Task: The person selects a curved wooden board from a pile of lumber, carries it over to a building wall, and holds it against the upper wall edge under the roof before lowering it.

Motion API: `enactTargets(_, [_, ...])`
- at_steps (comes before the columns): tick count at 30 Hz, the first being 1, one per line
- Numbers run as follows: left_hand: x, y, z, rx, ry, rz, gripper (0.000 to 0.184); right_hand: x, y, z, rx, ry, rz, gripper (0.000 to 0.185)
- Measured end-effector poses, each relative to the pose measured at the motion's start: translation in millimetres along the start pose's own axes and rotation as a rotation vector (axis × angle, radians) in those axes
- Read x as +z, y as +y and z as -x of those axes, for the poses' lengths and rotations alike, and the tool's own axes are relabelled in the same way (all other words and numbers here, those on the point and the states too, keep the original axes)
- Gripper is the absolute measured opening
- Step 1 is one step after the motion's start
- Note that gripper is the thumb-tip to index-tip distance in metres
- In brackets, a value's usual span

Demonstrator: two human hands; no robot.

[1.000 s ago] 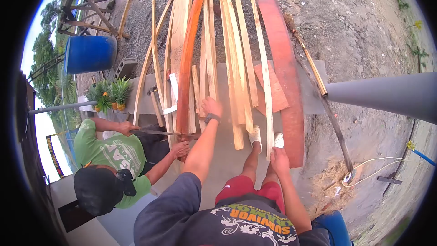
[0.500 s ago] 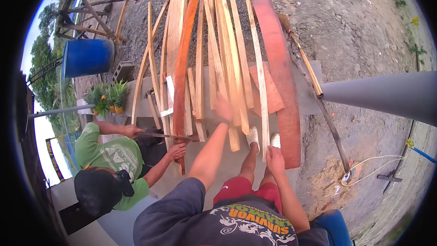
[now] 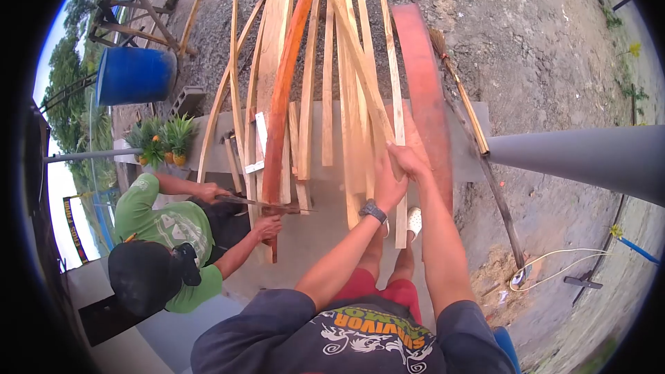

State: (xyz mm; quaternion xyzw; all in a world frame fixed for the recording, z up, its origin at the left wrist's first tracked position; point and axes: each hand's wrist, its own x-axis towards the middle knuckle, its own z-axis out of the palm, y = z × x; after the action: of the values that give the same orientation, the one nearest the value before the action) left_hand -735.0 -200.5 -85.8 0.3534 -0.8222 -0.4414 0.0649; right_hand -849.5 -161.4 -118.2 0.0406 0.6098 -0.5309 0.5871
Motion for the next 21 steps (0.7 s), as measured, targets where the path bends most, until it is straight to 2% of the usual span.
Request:
enactTargets(2, [-10.6,-14.4,16.8,0.25,-0.181,0.111,0.074,-12.8,11.7,-1.0,-0.117,0.153,-0.113,0.055])
enactTargets(3, [-27.9,-11.0,24.3,0.237,-0.307,0.184,0.061,-19.7,6.8,10.4,-0.117,0.153,-0.102,0.055])
enactTargets(4, [-40.2,-7.8,27.9,0.236,-0.3,0.191,0.061,-29.3,2.4,24.7,-0.042,0.14,-0.108,0.055])
enactTargets(5, [-51.1,-5.9,30.3,0.115,-0.325,0.274,0.058,-35.7,-3.1,41.4,0.03,0.129,-0.12,0.055])
enactTargets(7, [-67.3,-5.9,28.0,-0.07,-0.298,0.345,0.052,-44.1,-3.1,76.7,0.0,0.135,-0.134,0.053])
enactTargets(10, [-61.0,-32.5,5.0,-0.092,-0.262,0.315,0.052,-54.3,19.6,137.4,-0.028,0.171,-0.086,0.048])
enactTargets(12, [-56.7,-16.8,-7.2,-0.038,-0.205,0.294,0.053,-64.7,56.3,171.1,-0.005,0.215,-0.01,0.043])
enactTargets(14, [-48.1,0.7,-20.6,-0.258,-0.283,0.621,0.06,-67.0,88.8,215.8,0.025,0.25,-0.001,0.038])
enactTargets(15, [-18.6,-25.1,-37.4,-0.293,-0.346,0.784,0.061,-65.0,103.9,241.6,0.033,0.241,-0.031,0.038])
enactTargets(16, [-16.6,-14.0,-43.7,-0.284,-0.344,0.787,0.061,-62.6,114.6,267.5,0.036,0.233,-0.062,0.037])
enactTargets(18, [-15.7,16.1,-47.0,-0.498,-0.371,1.035,0.057,-55.9,133.5,318.0,0.046,0.234,-0.091,0.036])
enactTargets(19, [-11.9,30.4,-48.9,-0.525,-0.321,1.03,0.048,-49.9,141.2,344.0,0.076,0.249,-0.097,0.036])
enactTargets(20, [-11.8,42.8,-43.7,-0.516,-0.327,1.029,0.048,-43.3,153.2,368.1,0.107,0.261,-0.106,0.036])
enactTargets(21, [-12.0,55.7,-35.1,-0.594,-0.347,1.078,0.042,-39.5,173.7,390.2,0.131,0.265,-0.073,0.036])
